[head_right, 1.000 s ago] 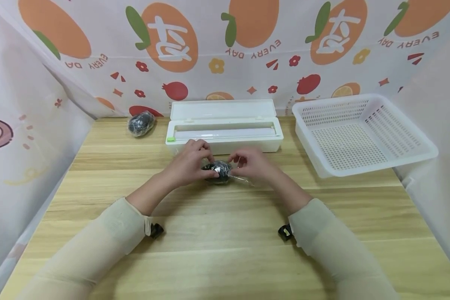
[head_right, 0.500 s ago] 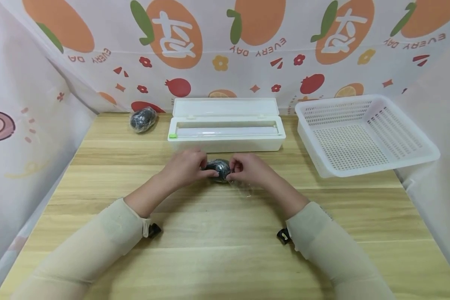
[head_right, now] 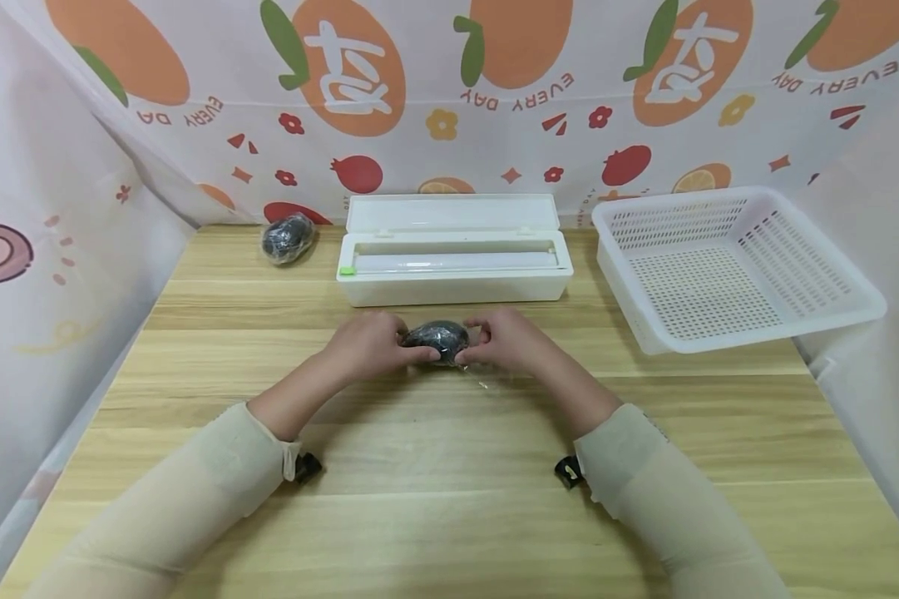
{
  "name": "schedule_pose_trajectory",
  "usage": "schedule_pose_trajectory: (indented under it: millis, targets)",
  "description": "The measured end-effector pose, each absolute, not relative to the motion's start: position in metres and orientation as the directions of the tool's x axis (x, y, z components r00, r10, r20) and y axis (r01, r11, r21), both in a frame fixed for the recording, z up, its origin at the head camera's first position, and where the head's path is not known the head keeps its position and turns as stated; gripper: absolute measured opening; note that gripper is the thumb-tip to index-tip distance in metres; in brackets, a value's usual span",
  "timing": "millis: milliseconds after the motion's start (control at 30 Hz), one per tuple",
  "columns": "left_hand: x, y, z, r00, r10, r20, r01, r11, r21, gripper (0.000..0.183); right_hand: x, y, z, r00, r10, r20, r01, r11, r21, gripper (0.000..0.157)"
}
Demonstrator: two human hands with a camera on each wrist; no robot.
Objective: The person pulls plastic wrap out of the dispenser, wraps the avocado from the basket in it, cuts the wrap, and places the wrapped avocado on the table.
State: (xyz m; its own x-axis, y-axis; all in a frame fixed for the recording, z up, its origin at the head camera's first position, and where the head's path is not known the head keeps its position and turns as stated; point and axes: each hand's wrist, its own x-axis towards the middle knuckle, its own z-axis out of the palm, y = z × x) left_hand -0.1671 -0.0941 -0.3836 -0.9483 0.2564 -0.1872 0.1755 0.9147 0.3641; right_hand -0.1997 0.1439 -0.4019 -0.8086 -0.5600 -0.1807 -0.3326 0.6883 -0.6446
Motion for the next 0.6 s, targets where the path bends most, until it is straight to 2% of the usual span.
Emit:
schedule_pose_trajectory:
  millis: [200, 333, 500, 600]
  targets:
    - [-0.1667, -0.0929, -0.3879, -0.944, 0.235, -0.230, 0.112, 0.887, 0.449, 0.062, -0.1996, 0.1468, -0.4024, -0.804, -0.557, -0.210, -0.313, 0.696, -0.646, 0.058]
    - [-0.1684, -0.0949, -0.3917, -0.934, 0.238, -0.265, 0.043, 0.814, 0.579, 0.061, -0.2001, 0.1479, -0.4049, -0.828, -0.521, -0.206, -0.249, 0.671, -0.698, 0.055]
    - [-0.1733, -0.0992, -0.3926, -0.922, 0.268, -0.278, -0.035, 0.659, 0.751, 0.063, -0.2000, 0.1471, -0.4040, -0.861, -0.474, -0.186, -0.114, 0.535, -0.837, 0.048]
    - [-0.1759, -0.1006, -0.3920, -0.912, 0.283, -0.298, -0.073, 0.603, 0.795, 0.065, -0.1996, 0.1454, -0.4034, -0.857, -0.468, -0.214, -0.017, 0.441, -0.898, 0.048]
